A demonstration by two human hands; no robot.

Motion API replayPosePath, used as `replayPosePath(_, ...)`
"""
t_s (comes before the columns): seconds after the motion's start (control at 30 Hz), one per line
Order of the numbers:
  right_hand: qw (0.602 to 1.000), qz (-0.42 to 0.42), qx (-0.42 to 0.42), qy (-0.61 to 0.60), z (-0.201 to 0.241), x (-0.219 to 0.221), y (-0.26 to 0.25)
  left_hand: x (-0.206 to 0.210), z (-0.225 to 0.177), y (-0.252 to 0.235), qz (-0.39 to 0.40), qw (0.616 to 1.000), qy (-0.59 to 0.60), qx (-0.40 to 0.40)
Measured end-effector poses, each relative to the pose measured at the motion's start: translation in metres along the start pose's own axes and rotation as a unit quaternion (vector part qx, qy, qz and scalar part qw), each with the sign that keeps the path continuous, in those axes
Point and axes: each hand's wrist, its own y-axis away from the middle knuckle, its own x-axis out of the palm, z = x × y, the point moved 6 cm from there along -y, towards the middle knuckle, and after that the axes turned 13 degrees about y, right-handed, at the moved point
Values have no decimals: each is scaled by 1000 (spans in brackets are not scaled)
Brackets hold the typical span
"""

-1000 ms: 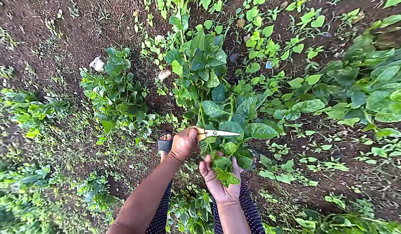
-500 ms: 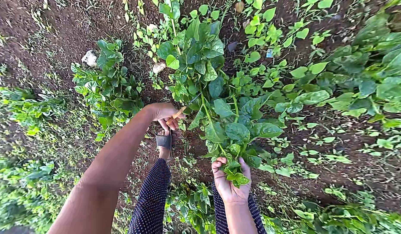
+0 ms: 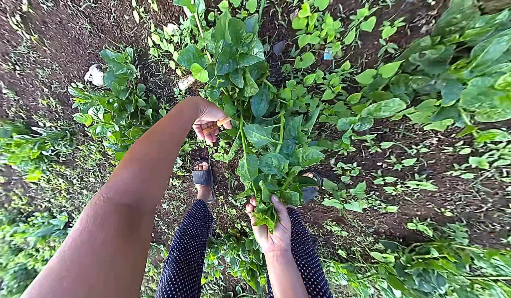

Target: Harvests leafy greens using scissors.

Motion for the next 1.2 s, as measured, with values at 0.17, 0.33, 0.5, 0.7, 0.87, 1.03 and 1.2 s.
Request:
replayPosePath(0.17, 1000, -7, -11, 10, -5, 0, -2, -1, -4, 2, -11, 1000, -19, -16)
replayPosePath(0.33, 999, -19, -27, 19, -6, -3, -2, 6, -6, 2, -2, 998, -59, 15)
replayPosePath(0.5, 999, 0, -25, 33, -2, 2, 1, -4, 13, -3, -17, 994, -91, 63)
replayPosePath(0.7, 993, 104, 19, -57, 1, 11, 39, 54, 115, 64, 8, 940, 252, 231)
replayPosePath(0.87, 989, 148, 16, -3, -10, -1, 116, 139, 159, 126, -5, 857, 424, 293)
replayPosePath(1.03, 992, 112, 22, 59, -22, -12, 188, 174, 187, 172, -1, 858, 434, 276)
replayPosePath(1.2, 994, 85, 22, 62, -24, -9, 243, 188, 216, 221, 53, 877, 396, 266)
